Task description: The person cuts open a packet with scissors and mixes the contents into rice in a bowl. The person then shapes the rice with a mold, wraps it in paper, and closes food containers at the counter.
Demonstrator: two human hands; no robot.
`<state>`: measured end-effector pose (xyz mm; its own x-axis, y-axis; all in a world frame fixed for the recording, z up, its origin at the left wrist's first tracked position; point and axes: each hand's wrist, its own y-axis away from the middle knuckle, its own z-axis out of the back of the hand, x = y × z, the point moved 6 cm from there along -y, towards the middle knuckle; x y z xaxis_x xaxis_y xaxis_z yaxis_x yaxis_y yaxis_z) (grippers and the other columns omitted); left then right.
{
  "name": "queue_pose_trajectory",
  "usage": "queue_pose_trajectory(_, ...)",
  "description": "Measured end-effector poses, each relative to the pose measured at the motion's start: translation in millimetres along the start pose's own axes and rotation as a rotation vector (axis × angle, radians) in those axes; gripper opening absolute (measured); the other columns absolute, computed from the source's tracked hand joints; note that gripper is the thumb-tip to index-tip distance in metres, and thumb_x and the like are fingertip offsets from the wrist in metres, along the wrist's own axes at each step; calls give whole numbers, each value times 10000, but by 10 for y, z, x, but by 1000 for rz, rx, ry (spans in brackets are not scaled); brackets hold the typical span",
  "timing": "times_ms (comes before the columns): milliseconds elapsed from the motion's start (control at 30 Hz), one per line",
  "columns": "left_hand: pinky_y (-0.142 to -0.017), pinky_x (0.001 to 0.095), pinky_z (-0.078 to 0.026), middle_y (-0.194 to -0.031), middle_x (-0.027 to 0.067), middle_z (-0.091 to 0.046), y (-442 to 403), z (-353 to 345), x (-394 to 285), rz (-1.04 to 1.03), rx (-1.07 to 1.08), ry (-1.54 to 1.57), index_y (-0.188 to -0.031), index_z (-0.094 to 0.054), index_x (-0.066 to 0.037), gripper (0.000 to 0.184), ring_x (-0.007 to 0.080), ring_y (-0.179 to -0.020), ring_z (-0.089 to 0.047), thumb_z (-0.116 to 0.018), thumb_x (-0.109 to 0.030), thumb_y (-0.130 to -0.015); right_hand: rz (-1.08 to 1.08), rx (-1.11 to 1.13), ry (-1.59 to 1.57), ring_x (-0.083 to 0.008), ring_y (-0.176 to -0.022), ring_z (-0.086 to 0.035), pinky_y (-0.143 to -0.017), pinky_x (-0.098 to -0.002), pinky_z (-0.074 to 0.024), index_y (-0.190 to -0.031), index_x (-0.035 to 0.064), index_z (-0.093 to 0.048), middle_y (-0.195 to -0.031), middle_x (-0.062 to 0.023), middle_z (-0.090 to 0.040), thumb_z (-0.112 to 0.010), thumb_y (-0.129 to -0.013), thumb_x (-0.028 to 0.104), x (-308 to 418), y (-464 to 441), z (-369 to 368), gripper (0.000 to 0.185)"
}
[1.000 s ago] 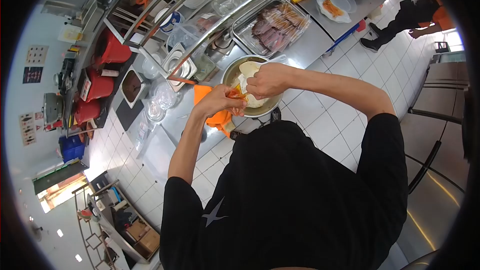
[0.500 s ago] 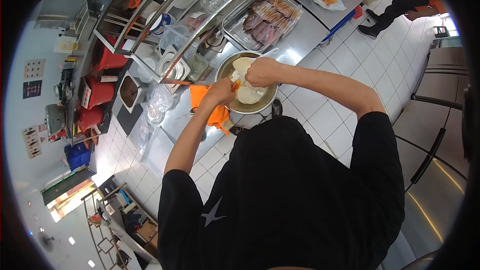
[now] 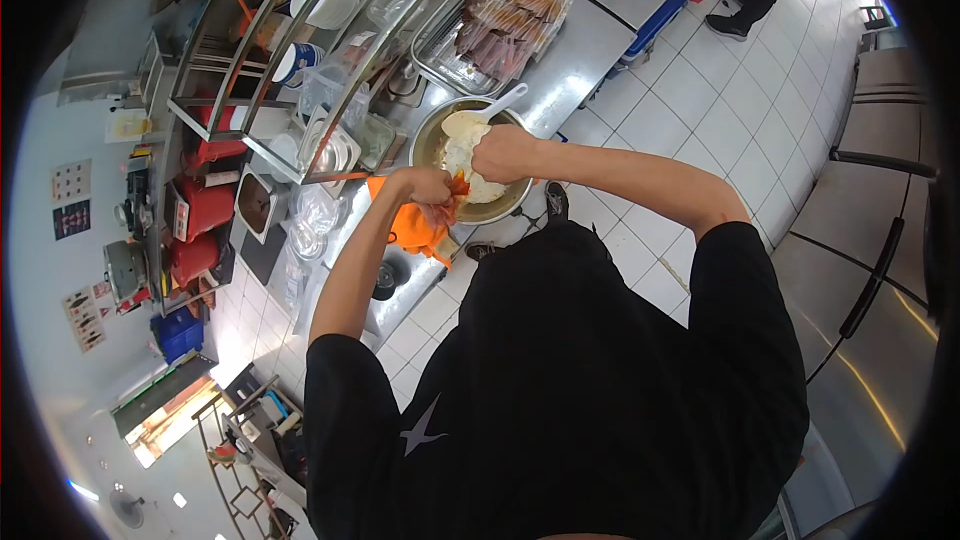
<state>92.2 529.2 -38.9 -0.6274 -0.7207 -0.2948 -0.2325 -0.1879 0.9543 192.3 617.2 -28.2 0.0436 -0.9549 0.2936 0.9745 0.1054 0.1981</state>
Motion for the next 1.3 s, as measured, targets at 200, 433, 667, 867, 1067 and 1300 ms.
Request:
queue_pose_trajectory(200,-504,350,-490,-759,127,-673,-311,142,104,79,-212,-398,-902,-673,48,234,218,-588,-628,-527,-129,-859,-87,22,-57,-322,-789,-722,-678,-442,-564,-823,40,-759,-817,-141,-733,-608,-799,150,11,20,-50,189)
queue_pose_trajectory(433,-497,325,-447,-663,51,-548,-473,189,152,-64,-198,-280,-905,-622,33,338,174,-549,-529,-481,-273,-894,-100,-123,-101,-349,-700,-712,-638,-468,-559,-724,27,-738,-727,-177,-708,-601,-781,211,-152,158,-84,237)
queue_pose_trajectory(667,-574,296,-451,-713,5,-474,-167,157,6,-131,-278,94,-1018,-551,-14,336,148,-620,-470,-426,-322,-968,-131,-141,-130,-371,-683,-701,-634,-468,-562,-686,18,-720,-702,-200,-688,-573,-767,217,-280,261,-66,260)
queue_pose_trajectory(867,-613,312,-474,-842,41,-568,-113,152,-22,-169,-394,-84,-1012,-566,-15,172,139,-696,-522,-458,-145,-978,-132,-169,-138,-365,-681,-702,-629,-464,-563,-681,24,-720,-703,-194,-691,-588,-770,223,-252,270,-52,254)
queue_pose_trajectory(1067,-610,332,-499,-867,56,-653,-286,133,161,-273,-244,-16,-1035,-617,20,184,164,-695,-592,-498,-77,-934,-144,-216,-125,-347,-675,-709,-623,-448,-566,-688,32,-728,-700,-180,-697,-610,-763,205,-207,303,-56,222)
queue_pose_trajectory(1300,-490,306,-438,-725,71,-621,-129,104,27,-79,-438,17,-979,-670,28,199,149,-568,-560,-539,-75,-870,-218,-234,-120,-342,-664,-708,-608,-439,-565,-683,27,-722,-694,-176,-696,-616,-745,179,-201,281,-87,196)
